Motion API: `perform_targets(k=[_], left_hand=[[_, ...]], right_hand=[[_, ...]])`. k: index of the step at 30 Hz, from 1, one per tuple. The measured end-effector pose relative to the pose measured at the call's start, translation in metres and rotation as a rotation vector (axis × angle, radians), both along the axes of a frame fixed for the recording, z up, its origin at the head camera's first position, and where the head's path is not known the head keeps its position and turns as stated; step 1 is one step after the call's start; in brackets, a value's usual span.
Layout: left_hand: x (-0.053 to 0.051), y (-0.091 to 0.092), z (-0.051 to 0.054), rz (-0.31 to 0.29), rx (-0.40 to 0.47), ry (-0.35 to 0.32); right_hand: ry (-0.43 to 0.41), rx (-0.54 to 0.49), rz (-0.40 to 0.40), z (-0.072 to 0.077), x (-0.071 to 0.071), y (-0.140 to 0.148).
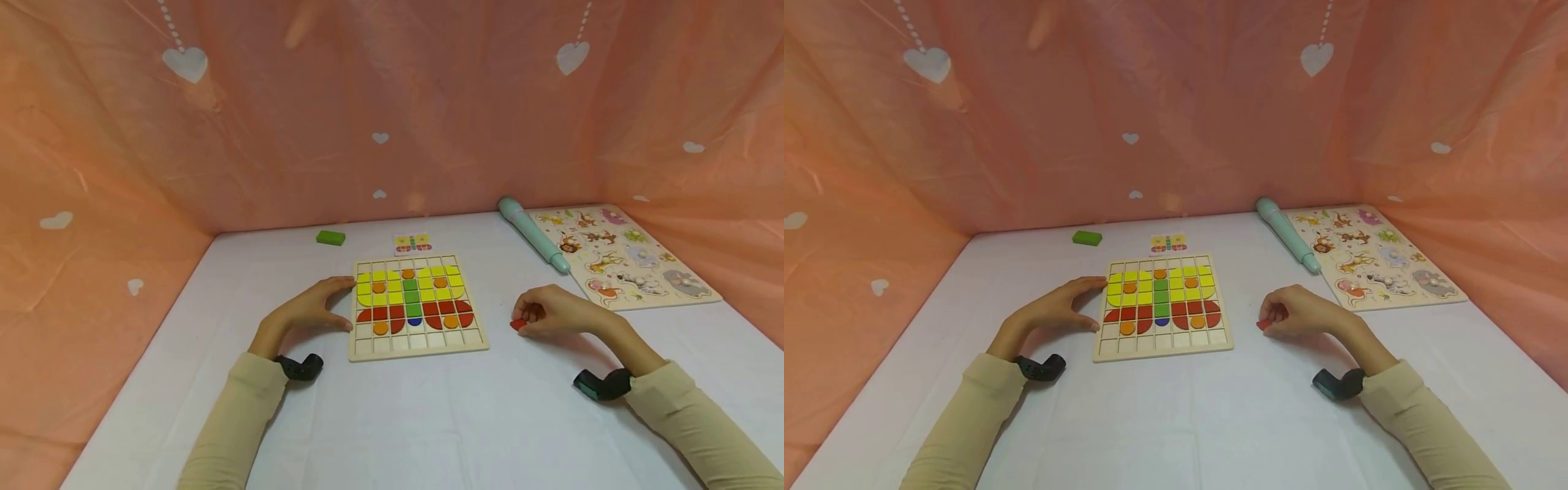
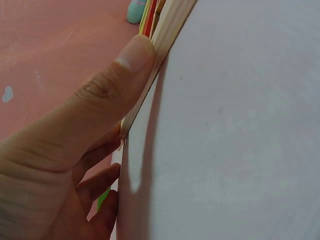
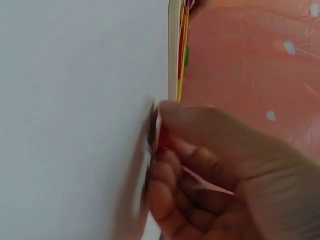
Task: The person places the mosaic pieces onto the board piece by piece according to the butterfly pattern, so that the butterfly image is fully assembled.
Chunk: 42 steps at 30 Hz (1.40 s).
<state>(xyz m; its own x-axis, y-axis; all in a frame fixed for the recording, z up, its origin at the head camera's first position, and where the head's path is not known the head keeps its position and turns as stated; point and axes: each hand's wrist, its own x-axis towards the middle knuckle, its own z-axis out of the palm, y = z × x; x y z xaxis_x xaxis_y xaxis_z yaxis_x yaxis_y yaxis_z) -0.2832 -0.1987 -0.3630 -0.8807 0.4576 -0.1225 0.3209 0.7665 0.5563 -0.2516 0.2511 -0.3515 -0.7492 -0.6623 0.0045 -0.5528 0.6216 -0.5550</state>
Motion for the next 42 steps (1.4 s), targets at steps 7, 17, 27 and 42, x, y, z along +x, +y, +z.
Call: perform_targets(k=[7,17,27,42], left_hand=[[-0.001,-0.001,0.0,-0.02,0.003,0.005],[0.0,-0.001,0.002,-0.024,0.003,0.009],[-0.001,-0.007,0.002,-0.123,0.037,0.069],[0.003,-0.007,0.003,-0.133,0.067,0.095]], right_hand=[[0.051,-0.082,-0.052,0.014,-0.002,-0.043],[0.087,-0.197,-0.024,0.027,-0.002,-0.149],[0.118,-0.206,0.057,0.016,-0.006,-0.223],[0.09,-0.131,0.091,-0.006,-0.011,-0.24]])
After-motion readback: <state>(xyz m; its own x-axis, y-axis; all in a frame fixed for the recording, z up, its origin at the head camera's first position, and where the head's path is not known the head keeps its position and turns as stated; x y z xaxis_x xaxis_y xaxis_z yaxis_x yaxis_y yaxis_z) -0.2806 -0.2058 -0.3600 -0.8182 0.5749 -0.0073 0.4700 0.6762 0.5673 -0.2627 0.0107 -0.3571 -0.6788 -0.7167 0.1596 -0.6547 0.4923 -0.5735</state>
